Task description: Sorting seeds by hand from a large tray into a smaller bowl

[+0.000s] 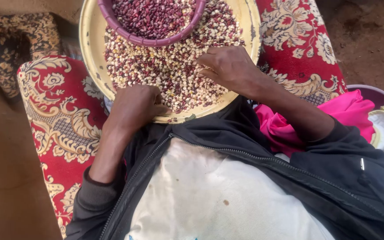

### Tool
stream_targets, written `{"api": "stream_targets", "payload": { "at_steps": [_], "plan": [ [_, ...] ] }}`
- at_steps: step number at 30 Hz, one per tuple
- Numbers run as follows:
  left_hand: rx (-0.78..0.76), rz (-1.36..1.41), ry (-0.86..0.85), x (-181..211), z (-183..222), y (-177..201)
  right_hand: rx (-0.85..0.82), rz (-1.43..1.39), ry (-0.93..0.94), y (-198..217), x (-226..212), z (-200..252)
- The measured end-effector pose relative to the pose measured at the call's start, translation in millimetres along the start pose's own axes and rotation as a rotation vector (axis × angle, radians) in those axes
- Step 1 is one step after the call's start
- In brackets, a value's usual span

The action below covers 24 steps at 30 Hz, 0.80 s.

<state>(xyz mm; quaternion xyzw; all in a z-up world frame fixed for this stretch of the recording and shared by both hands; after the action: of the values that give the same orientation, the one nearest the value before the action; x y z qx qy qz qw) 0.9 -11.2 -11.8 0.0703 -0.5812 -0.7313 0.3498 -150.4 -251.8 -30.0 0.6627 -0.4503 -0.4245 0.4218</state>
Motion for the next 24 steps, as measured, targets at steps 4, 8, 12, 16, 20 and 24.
{"api": "stream_targets", "payload": {
  "at_steps": [4, 8, 12, 16, 20, 24],
  "plan": [
    [0.037, -0.011, 0.006, -0.1, -16.1, -32.1, -0.379, 0.085, -0.203, 27.9, -7.1, -1.1],
    [0.107, -0.008, -0.021, 1.5, -26.1, -41.8, -0.590, 0.019, -0.281, 13.6, -4.8, 1.2],
    [0.141, 0.026, 0.027, 7.6, -32.9, -24.4, -0.283, -0.027, -0.129, -40.7, 27.3, 12.4],
    [0.548, 0.031, -0.047, -19.7, -24.5, -24.3, -0.088, 0.088, -0.068, 5.7, -2.4, -0.8],
    [0.583, 0.106, -0.044, -23.2, -16.2, -4.7, -0.102, 0.199, -0.032, 25.6, -0.3, 5.8],
    [0.400, 0.245, -0.198, -2.6, -8.7, -1.1, -0.309, 0.088, -0.157, 26.8, -9.7, -1.5]
  ]
}}
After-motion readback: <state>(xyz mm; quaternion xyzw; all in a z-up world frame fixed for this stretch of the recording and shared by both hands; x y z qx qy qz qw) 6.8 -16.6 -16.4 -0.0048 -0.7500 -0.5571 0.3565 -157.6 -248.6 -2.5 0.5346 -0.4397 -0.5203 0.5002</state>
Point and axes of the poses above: each hand's wrist, its own z-axis away from the middle knuckle, its own y-axis out of the back of the hand, x = y × z, the point moved 1 cm from there along -z, towards the middle knuckle, and after that the axes turned 9 degrees about y, right-handed, at the moved point
